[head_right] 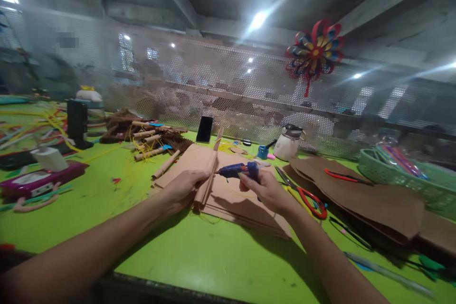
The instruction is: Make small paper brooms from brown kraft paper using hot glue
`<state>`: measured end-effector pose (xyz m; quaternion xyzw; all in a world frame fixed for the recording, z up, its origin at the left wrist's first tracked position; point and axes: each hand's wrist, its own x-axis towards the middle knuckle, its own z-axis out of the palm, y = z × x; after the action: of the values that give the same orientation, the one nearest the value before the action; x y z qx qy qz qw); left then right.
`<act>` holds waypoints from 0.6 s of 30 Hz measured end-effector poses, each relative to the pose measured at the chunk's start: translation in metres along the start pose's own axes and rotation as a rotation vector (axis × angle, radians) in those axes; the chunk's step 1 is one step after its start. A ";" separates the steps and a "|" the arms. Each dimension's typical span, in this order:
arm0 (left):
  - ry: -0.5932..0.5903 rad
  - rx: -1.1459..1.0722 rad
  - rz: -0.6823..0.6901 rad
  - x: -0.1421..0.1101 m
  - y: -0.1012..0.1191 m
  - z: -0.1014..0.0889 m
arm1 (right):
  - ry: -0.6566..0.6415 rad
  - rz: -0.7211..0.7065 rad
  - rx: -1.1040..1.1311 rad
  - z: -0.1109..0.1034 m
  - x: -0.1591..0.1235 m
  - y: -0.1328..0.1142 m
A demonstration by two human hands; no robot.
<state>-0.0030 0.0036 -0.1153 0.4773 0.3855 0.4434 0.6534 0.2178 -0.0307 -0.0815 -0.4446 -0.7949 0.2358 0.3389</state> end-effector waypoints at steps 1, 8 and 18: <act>0.005 0.004 0.004 -0.001 0.000 0.001 | 0.005 -0.004 0.000 0.000 0.000 0.000; -0.014 -0.005 -0.010 -0.004 0.002 0.004 | 0.043 -0.004 0.020 0.002 0.000 -0.003; 0.013 -0.044 -0.038 -0.007 0.003 0.007 | 0.059 0.032 0.014 0.003 0.001 0.003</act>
<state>0.0006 -0.0047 -0.1097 0.4526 0.3888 0.4422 0.6696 0.2167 -0.0281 -0.0855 -0.4616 -0.7756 0.2337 0.3616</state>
